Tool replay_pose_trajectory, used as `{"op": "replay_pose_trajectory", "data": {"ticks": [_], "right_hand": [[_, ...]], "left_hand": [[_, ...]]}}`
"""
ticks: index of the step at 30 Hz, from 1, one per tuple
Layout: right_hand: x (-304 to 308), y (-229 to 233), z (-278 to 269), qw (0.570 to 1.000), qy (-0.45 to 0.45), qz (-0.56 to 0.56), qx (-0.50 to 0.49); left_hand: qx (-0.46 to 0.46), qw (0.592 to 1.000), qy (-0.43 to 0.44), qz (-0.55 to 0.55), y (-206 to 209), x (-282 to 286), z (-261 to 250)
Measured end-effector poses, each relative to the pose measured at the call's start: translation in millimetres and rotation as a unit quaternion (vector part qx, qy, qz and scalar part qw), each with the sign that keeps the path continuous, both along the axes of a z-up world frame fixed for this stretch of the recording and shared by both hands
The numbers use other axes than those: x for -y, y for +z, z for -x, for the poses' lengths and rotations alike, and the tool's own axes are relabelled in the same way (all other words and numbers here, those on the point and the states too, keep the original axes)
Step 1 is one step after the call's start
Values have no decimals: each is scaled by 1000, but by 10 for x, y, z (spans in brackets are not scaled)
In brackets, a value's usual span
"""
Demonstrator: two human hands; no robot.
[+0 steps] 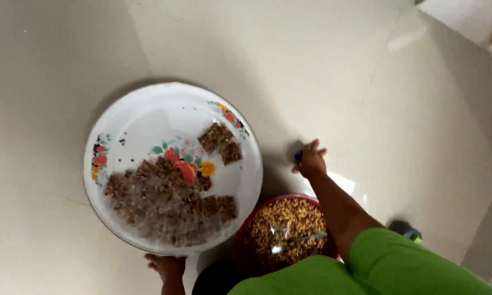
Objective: Manually filling small plastic bags with a snack mixture and sealing them using a stapler while sitting on the floor.
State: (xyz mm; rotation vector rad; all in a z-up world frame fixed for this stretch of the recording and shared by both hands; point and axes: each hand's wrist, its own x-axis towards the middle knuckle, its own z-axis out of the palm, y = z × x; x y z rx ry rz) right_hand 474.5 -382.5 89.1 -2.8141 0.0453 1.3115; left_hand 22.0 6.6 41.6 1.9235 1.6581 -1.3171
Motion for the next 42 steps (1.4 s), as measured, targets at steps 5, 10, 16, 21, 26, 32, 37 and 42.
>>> {"op": "replay_pose_trajectory", "data": {"ticks": [5,10,16,21,26,32,37,42], "right_hand": [[-90,212,-40,999,-18,12,-35],[-74,205,-32,994,66,80,-41],[-96,248,-61,996,44,61,-41],[-119,352,-68,996,47,66,-37],[-155,450,-62,997,27,62,-43],[-29,178,-56,996,50,69,-7],[-217,665,37,998,24,31,42],[-129,542,38,999,-7,28,19]], "left_hand": [[34,991,69,109,34,-256,101],[3,985,147,93,-14,-64,17],[55,983,161,69,104,-1,-72],[143,976,148,73,-20,-74,289],[56,965,-188,176,-420,-47,531],[107,987,-102,-61,-1250,1083,273],[213,936,274,-62,-799,1201,-286],[191,923,333,-20,-548,1125,-353]]}}
